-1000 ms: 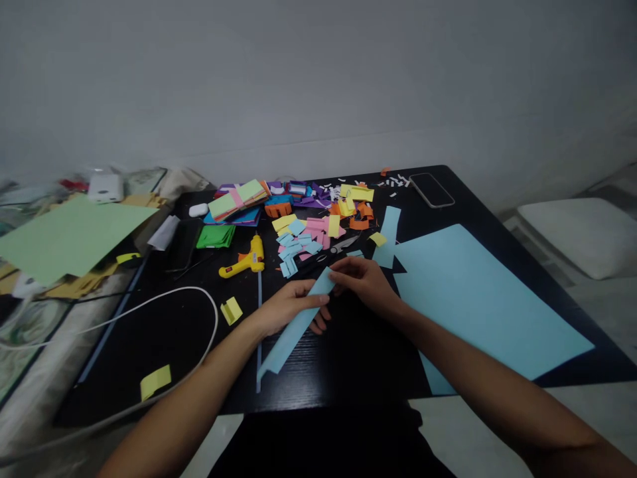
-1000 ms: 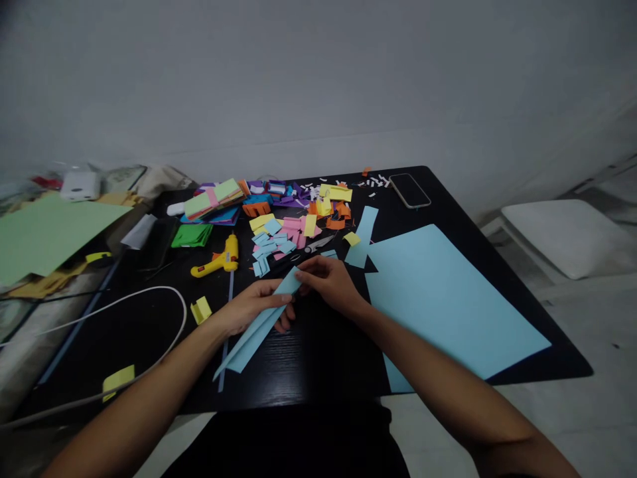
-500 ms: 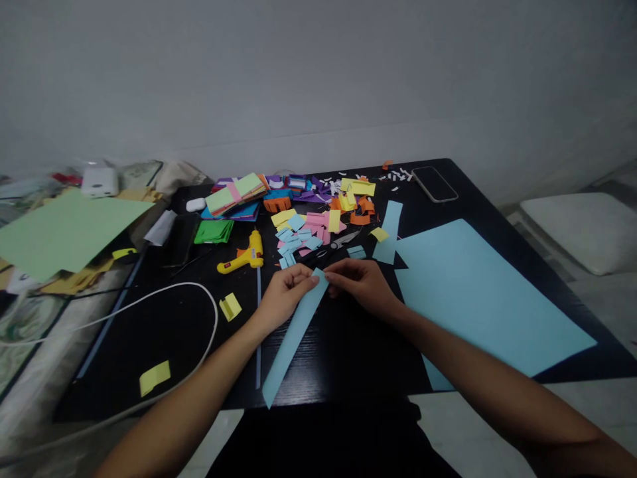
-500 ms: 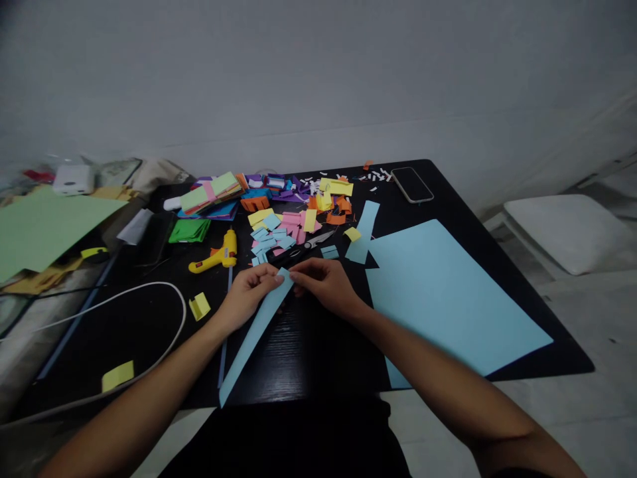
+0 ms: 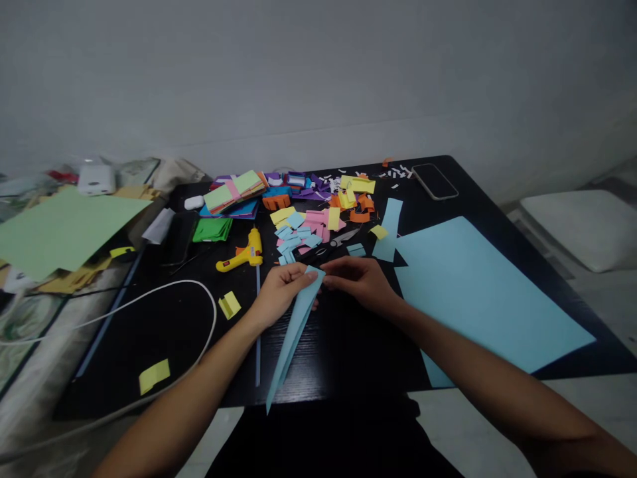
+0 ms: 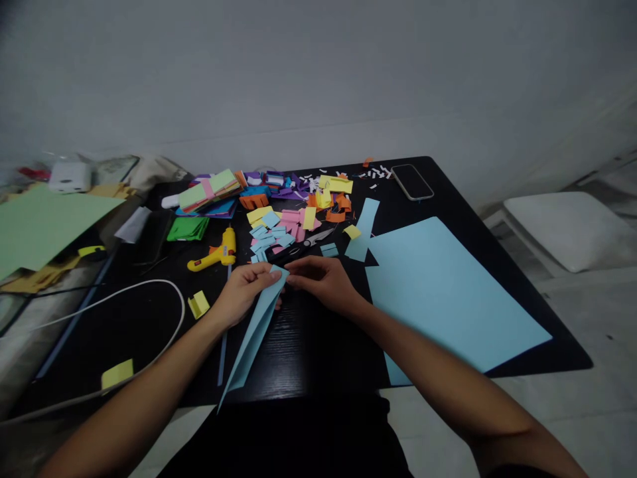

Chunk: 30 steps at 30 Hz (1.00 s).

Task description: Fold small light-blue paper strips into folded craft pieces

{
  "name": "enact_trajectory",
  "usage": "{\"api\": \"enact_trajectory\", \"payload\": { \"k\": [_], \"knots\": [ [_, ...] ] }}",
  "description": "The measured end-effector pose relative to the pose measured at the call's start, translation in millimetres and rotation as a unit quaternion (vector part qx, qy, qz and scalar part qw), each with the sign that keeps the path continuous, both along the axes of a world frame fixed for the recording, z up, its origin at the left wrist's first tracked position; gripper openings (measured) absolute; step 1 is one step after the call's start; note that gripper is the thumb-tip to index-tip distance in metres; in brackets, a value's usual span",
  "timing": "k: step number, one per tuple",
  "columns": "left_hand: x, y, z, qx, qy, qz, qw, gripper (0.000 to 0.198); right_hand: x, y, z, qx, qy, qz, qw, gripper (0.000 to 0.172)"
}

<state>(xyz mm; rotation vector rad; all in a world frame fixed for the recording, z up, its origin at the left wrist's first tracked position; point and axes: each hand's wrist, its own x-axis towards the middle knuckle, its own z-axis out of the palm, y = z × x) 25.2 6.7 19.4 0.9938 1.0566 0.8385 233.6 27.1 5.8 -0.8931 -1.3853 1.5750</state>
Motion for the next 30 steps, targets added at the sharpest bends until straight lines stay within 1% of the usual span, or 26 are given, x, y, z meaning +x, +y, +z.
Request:
{"api": "enact_trajectory", "payload": {
  "k": [5,11,15,20,24,30],
  "knots": [
    [-0.4,-0.1,-0.5,-0.007,-0.005,-0.004,1.0,0.04,1.6,2.3,-2.5,0.018,-0.006,0.009,1.0,0.021],
    [-0.8,-0.5,-2.2,-0.007,0.003,-0.006,1.0,0.038,2.8,3.3,-2.5,0.032,-0.024,0.002,0.999,0.021],
    [-0.1,-0.9,-0.7,0.004,0.014,-0.005,1.0,0.038,2.4,2.2,-2.0,0.046,-0.023,-0.005,0.999,0.02],
    [1.1,-0.4,0.3,0.04,0.034,0.013,0.999,0.034,1.5,0.9,-3.1,0.082,-0.033,-0.014,0.996,0.013],
    [1.1,-0.1,-1.7,0.039,0.043,0.015,0.998,0.036,0.6,0.5,-5.4,0.105,-0.039,-0.019,0.994,0.014],
    [4.3,-1.9,-1.1,0.041,0.054,0.031,0.997,0.038,-1.0,-0.3,-9.1,0.104,-0.032,-0.021,0.994,0.012]
  ]
}}
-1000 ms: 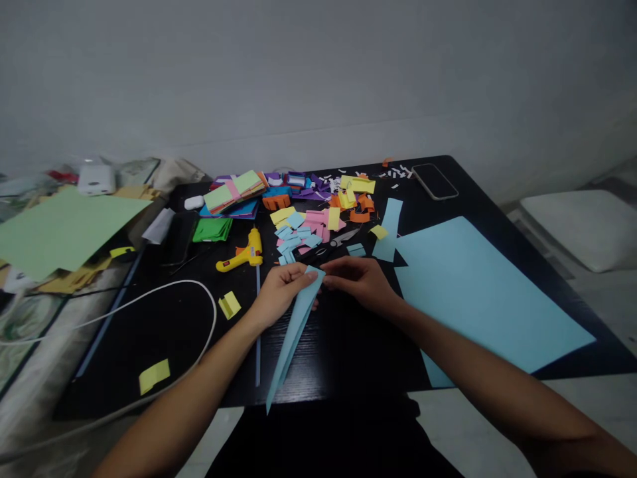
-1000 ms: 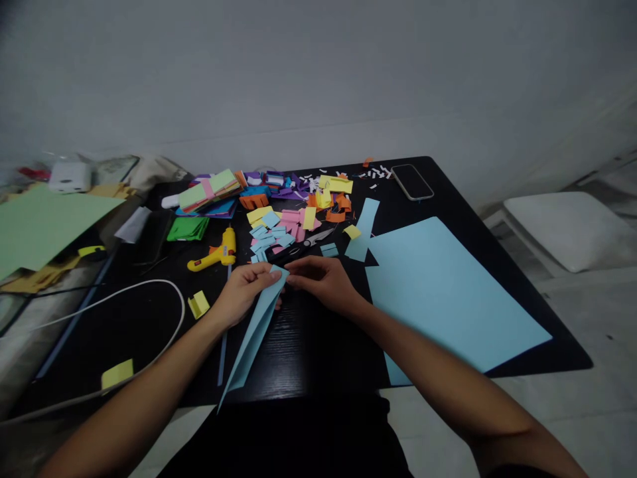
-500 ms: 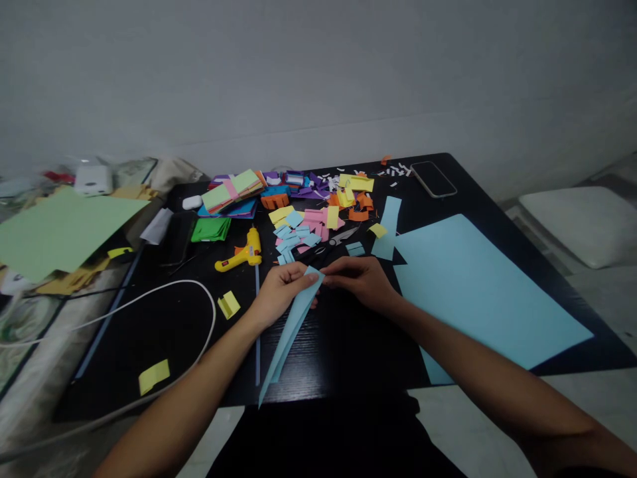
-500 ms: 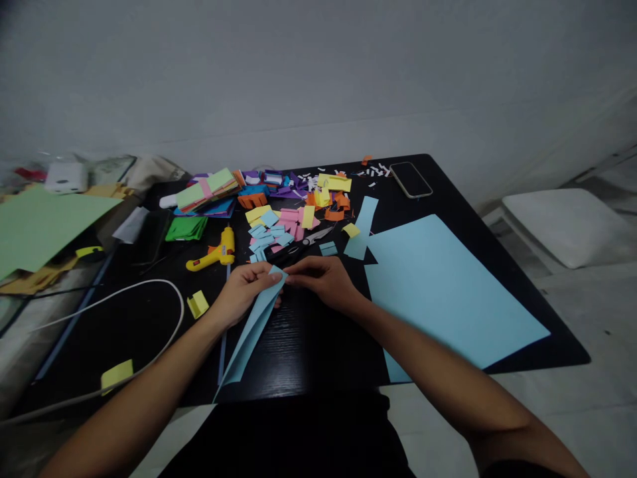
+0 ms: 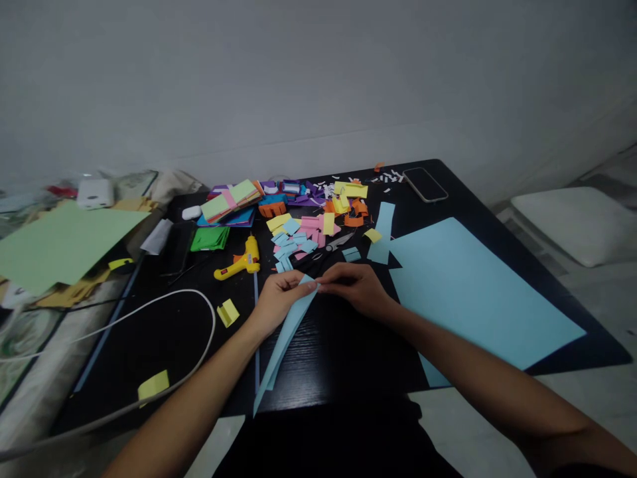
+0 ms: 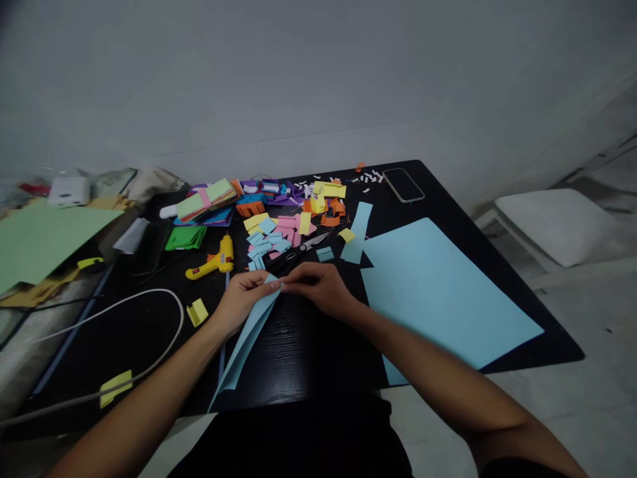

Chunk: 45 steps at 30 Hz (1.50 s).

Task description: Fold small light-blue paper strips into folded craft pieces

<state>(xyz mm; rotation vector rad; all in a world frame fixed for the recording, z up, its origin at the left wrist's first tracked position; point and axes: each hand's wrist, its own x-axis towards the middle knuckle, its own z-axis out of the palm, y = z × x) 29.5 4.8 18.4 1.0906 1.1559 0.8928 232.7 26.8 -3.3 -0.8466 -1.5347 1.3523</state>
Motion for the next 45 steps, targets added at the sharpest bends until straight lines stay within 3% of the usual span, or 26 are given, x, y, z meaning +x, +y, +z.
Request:
{"api": "enact_trajectory", "payload": {
  "k": [9,17,23,31,37,41,45],
  "knots": [
    [2.7,-1.9,-3.5,0.003,-0.004,0.02,1.0,0.031,0.8,0.7,1.5,0.001,-0.006,0.0,1.0,0.013],
    [3.0,-1.5,-5.1,0.006,-0.004,0.031,0.999,0.032,2.8,1.8,12.2,-0.103,-0.007,0.067,0.992,0.027],
    [2.8,-1.8,-8.3,0.014,-0.001,0.011,1.0,0.036,1.4,-0.5,13.4,-0.08,-0.028,0.08,0.993,0.022],
    [-3.4,3.5,-10.2,0.088,0.012,-0.003,0.996,0.04,2.7,1.9,12.0,-0.056,-0.047,0.069,0.995,0.019],
    [-4.7,3.9,-10.6,0.08,0.029,0.005,0.996,0.036,5.2,6.1,14.0,-0.054,-0.059,0.043,0.996,0.018],
    [-2.3,2.6,-10.1,0.078,0.034,0.0,0.996,0.035,5.3,7.6,12.4,-0.084,-0.05,0.066,0.993,0.015],
    [4.0,-1.2,-10.1,0.058,0.03,-0.034,0.997,0.036,1.3,6.5,9.7,-0.108,-0.041,0.094,0.989,0.025]
  ]
}}
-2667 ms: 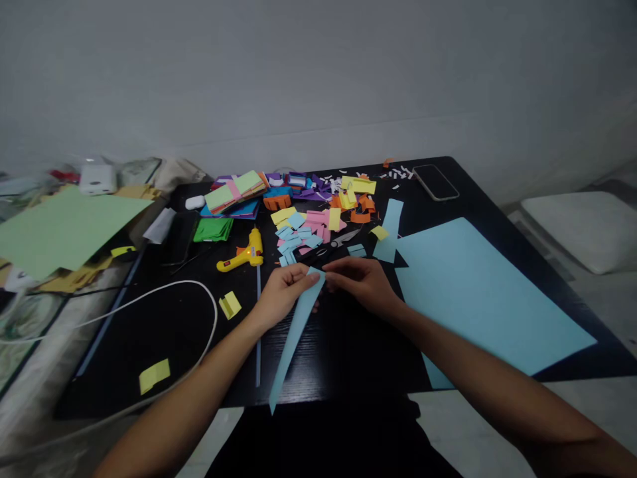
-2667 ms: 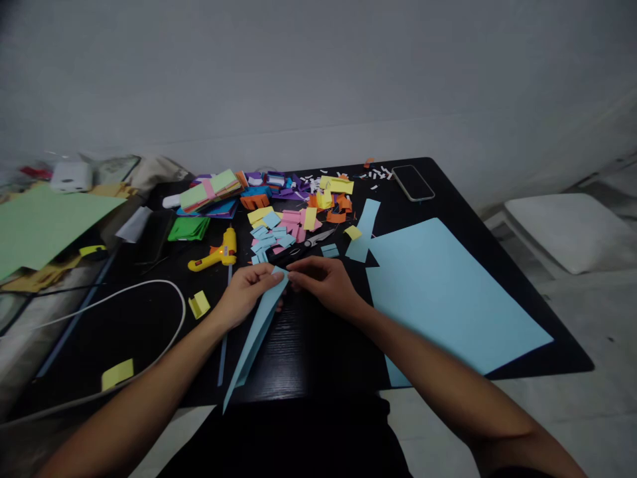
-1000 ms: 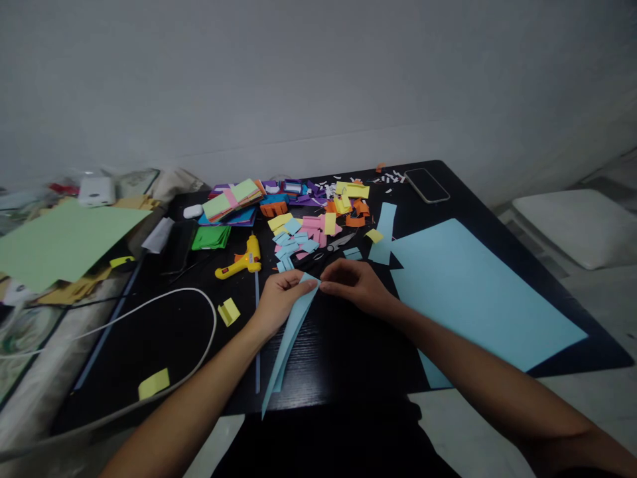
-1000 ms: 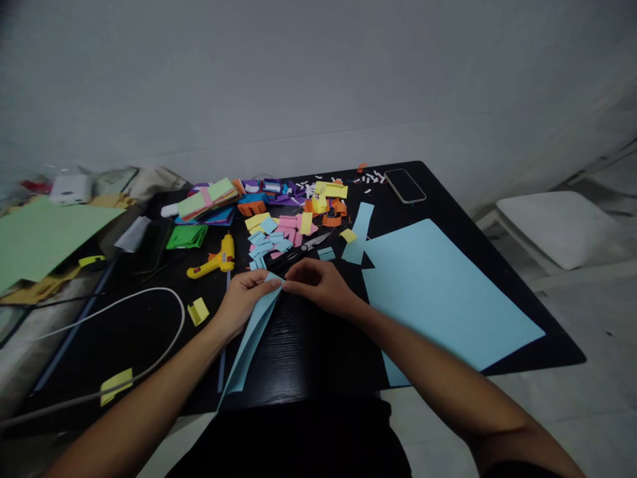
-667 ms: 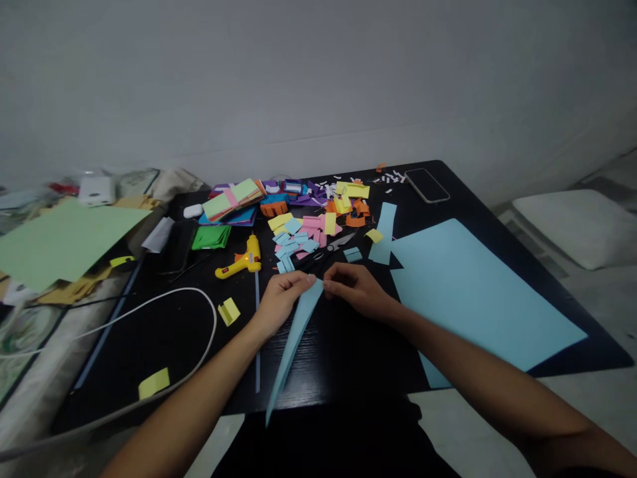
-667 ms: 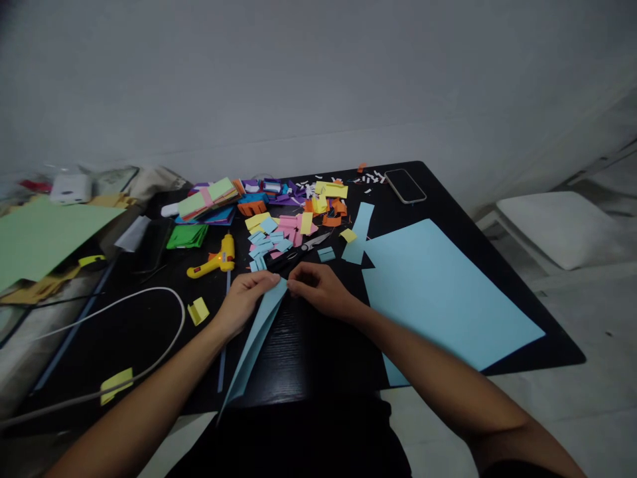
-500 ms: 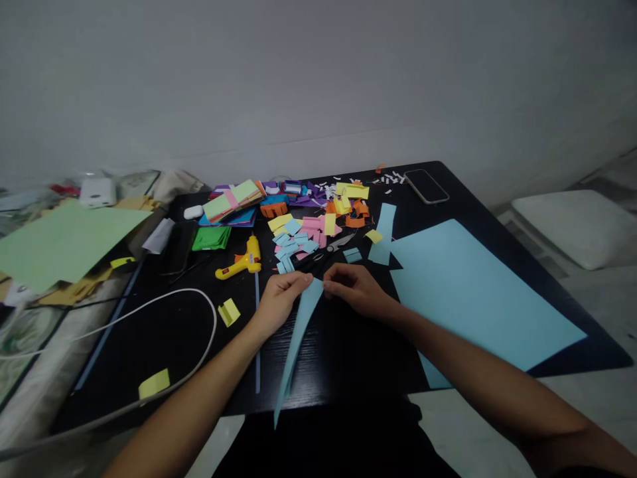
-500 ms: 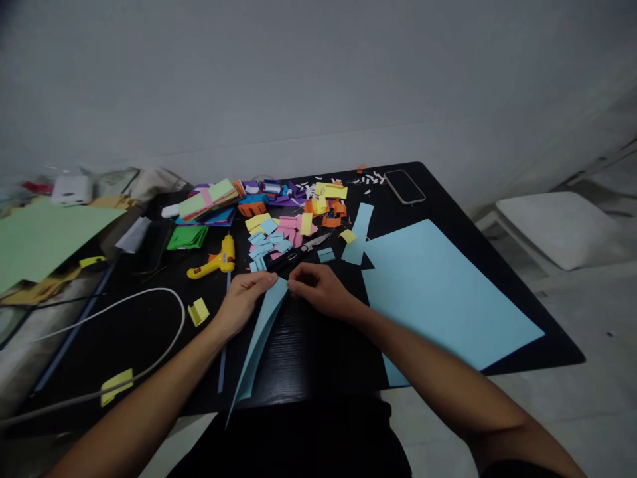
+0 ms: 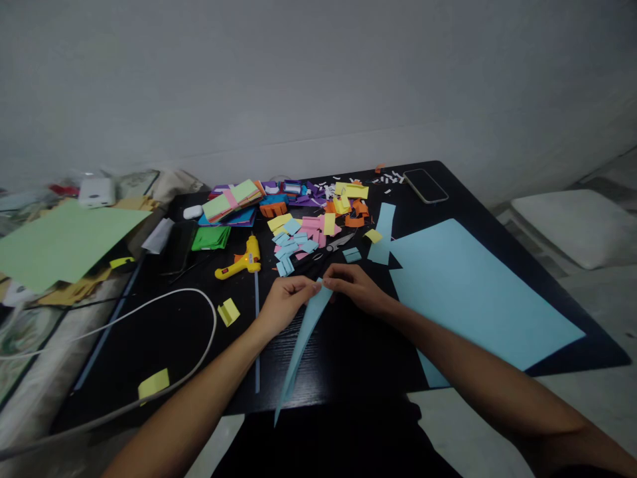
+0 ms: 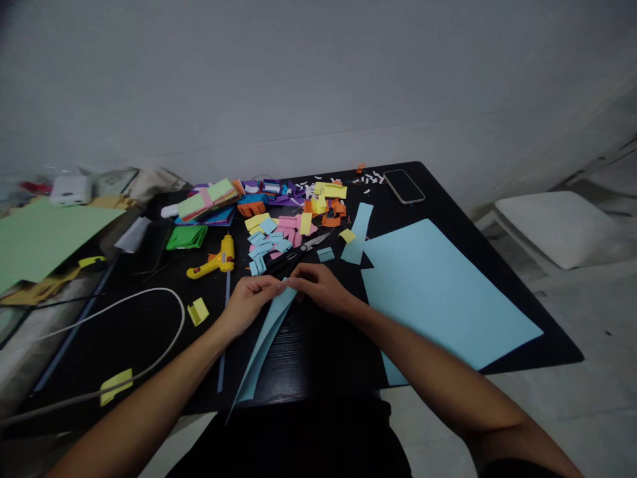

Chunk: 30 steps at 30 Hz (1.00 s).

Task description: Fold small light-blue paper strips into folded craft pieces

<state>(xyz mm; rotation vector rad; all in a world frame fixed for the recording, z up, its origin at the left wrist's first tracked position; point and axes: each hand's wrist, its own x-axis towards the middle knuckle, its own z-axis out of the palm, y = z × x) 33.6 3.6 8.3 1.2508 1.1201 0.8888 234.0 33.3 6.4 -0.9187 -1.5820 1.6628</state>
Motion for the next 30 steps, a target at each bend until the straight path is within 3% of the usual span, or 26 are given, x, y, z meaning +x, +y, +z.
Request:
{"api": "enact_trajectory", "payload": {
  "k": [2,4,8,10,12,15,17,19,21,23,25,28,30],
  "knots": [
    [1.5,-1.4,0.6,-0.006,0.004,-0.009,1.0,0.036,1.0,2.3,-0.1,0.014,-0.018,-0.004,1.0,0.028],
    [-0.6,-0.7,2.3,-0.016,0.015,-0.014,1.0,0.035,6.8,9.1,0.6,0.043,-0.034,-0.055,0.997,0.027],
    [-16.7,10.7,9.2,-0.071,0.032,-0.037,0.996,0.036,26.1,31.0,1.6,0.069,-0.011,-0.266,0.961,0.026],
    [-27.1,19.8,12.9,-0.064,0.017,-0.007,0.998,0.034,31.9,38.9,1.0,0.034,0.036,-0.319,0.946,0.026],
    [-35.2,28.0,15.8,-0.035,-0.005,0.073,0.997,0.033,32.7,41.2,0.2,0.005,0.063,-0.331,0.941,0.025],
    [-40.2,35.3,17.6,0.041,-0.077,0.241,0.967,0.032,30.3,36.5,1.6,-0.015,0.064,-0.277,0.959,0.025],
    [-39.8,36.4,16.9,0.082,-0.115,0.304,0.942,0.03,30.1,31.2,5.3,-0.041,0.044,-0.147,0.987,0.024],
    [-38.0,35.1,15.0,0.101,-0.121,0.312,0.937,0.029,30.7,25.5,10.2,-0.091,0.002,0.072,0.993,0.023],
    [-35.1,31.5,12.6,0.094,-0.103,0.274,0.952,0.032,29.6,19.5,14.8,-0.139,-0.044,0.285,0.947,0.025],
    [-30.2,25.7,10.7,0.066,-0.071,0.193,0.976,0.036,25.0,13.1,17.5,-0.15,-0.063,0.378,0.911,0.028],
    [-22.9,18.3,10.1,0.032,-0.028,0.101,0.994,0.038,17.5,6.9,17.5,-0.134,-0.057,0.365,0.92,0.032],
    [-9.5,7.5,10.5,0.002,0.002,0.005,1.0,0.043,6.0,0.2,12.8,-0.077,-0.013,0.189,0.979,0.04],
    [-2.7,2.6,10.1,-0.019,0.001,-0.017,1.0,0.043,1.4,-1.9,7.9,-0.047,-0.014,0.106,0.993,0.043]
  ]
}}
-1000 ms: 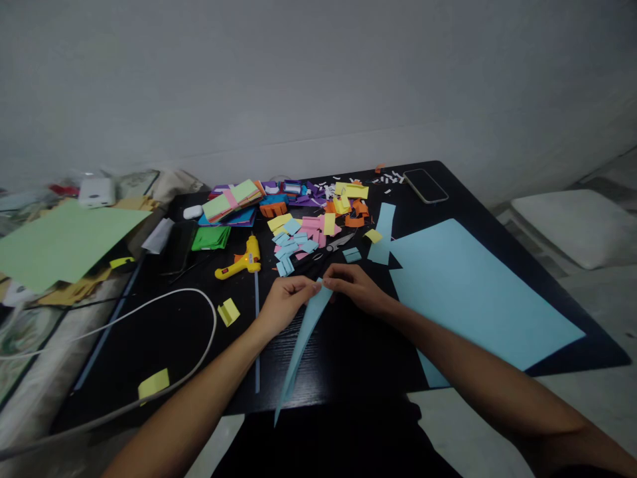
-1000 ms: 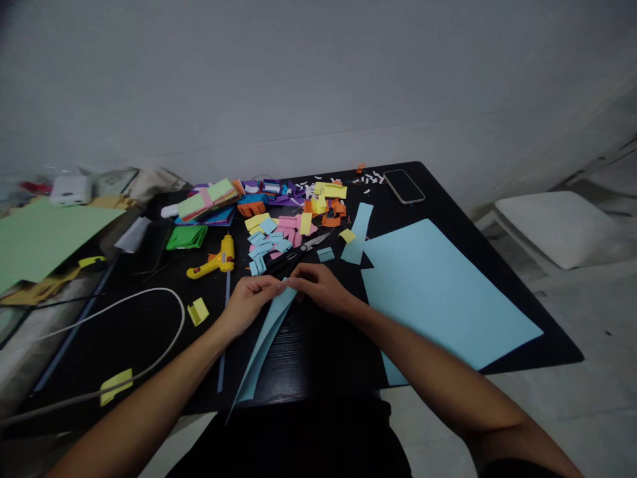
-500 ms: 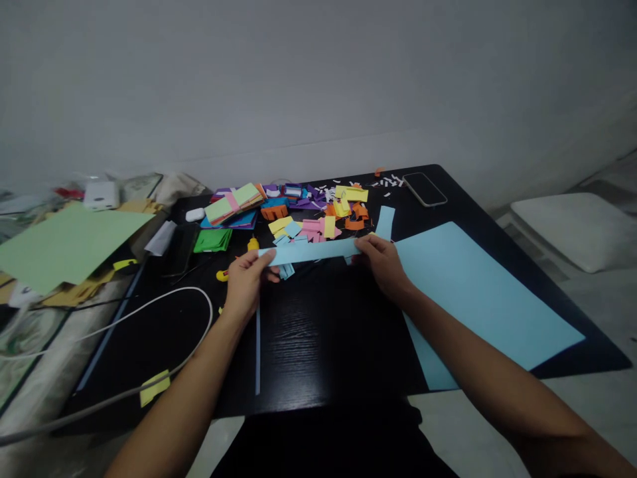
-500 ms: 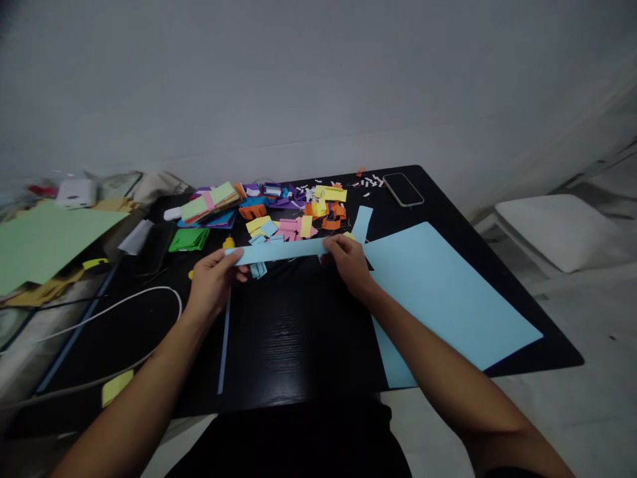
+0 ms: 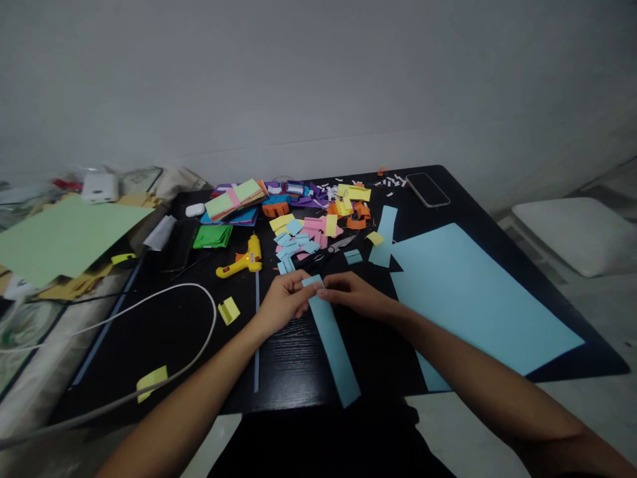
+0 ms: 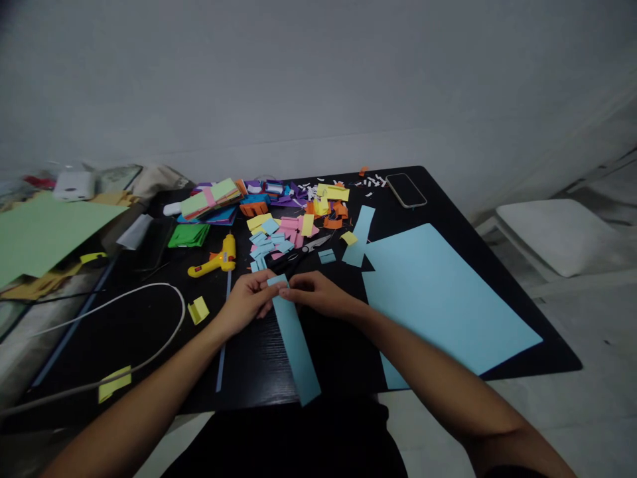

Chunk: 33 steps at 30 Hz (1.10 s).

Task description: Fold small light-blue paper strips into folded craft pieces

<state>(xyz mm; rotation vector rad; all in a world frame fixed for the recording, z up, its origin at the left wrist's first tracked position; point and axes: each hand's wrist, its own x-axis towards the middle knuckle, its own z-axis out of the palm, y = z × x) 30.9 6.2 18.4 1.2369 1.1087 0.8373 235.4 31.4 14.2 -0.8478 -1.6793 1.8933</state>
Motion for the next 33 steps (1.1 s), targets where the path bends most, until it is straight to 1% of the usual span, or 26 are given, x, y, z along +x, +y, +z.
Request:
{"api": "enact_trajectory", "payload": {
  "k": [1,2,5,7,12,14,16,20,22,28,33],
  "knots": [
    [2.0,-1.6,-0.5,-0.008,0.001,-0.006,1.0,0.043,-1.0,-0.4,-2.4,0.004,-0.004,-0.016,1.0,0.044],
    [3.1,-2.6,-1.1,-0.014,0.002,-0.009,1.0,0.043,-1.3,-0.5,-4.6,0.002,-0.007,-0.019,1.0,0.044],
    [2.1,-3.3,-2.2,-0.022,0.004,-0.021,1.0,0.044,-0.1,0.4,-9.1,-0.025,-0.01,0.012,1.0,0.042],
    [0.1,-2.6,-1.7,-0.021,-0.007,-0.021,1.0,0.045,0.9,1.6,-9.8,-0.033,-0.01,0.016,0.999,0.043],
    [-3.0,0.9,-1.4,-0.017,-0.036,-0.004,0.999,0.047,2.8,4.9,-6.4,-0.015,-0.005,-0.038,0.999,0.047],
    [-3.0,1.9,-3.2,-0.01,-0.032,-0.003,0.999,0.047,3.6,5.7,-4.6,-0.008,-0.013,-0.042,0.999,0.047],
    [-2.3,1.9,-5.3,0.001,-0.022,-0.007,1.0,0.047,3.9,5.9,-3.6,-0.006,-0.022,-0.047,0.999,0.047],
    [0.2,-0.6,-7.1,0.014,-0.011,-0.031,0.999,0.045,3.1,5.7,-3.8,0.0,-0.02,-0.108,0.994,0.042],
    [0.9,-1.8,-6.6,0.019,-0.008,-0.04,0.999,0.043,2.7,5.8,-4.8,0.008,-0.02,-0.126,0.992,0.039],
    [-1.4,-1.7,-5.1,0.038,0.003,-0.054,0.998,0.038,3.5,5.9,-7.1,0.05,-0.023,-0.142,0.988,0.032],
    [-2.9,-3.1,-4.6,0.052,0.016,-0.047,0.997,0.035,4.4,4.7,-6.9,0.061,-0.029,-0.14,0.988,0.032]
  ]
}}
